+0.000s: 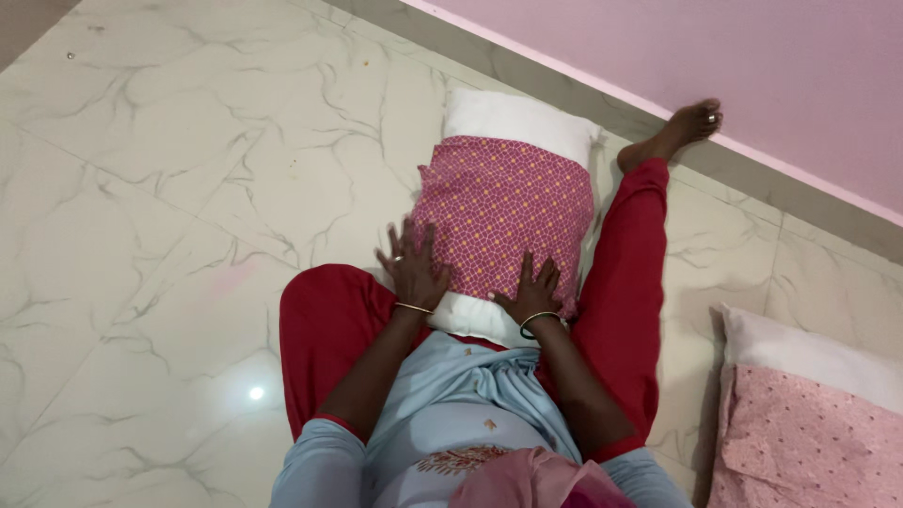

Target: The person sits on the floor and folds a pink patterned pillowcase around a white pillow, smoothing and aligning the edges. They then switch to a red patterned pillowcase, placing it over the pillow and folding it similarly.

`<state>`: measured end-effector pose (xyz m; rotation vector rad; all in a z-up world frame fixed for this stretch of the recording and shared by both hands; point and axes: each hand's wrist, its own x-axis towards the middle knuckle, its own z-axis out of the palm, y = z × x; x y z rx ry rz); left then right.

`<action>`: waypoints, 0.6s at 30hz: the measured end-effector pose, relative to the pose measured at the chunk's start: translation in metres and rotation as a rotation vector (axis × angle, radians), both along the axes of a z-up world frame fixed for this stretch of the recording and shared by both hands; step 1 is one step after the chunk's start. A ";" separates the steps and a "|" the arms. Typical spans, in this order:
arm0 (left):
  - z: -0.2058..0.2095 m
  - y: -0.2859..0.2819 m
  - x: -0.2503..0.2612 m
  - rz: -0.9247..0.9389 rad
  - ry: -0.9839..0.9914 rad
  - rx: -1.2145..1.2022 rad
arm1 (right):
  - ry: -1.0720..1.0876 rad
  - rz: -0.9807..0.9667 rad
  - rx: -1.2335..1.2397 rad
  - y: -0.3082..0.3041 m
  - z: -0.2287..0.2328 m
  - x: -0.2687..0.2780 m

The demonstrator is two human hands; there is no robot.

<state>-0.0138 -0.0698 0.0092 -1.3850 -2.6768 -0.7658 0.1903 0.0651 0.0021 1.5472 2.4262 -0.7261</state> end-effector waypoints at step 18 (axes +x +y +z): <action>-0.039 0.089 -0.005 -0.162 -0.100 -0.214 | 0.265 0.032 0.430 0.076 -0.047 -0.044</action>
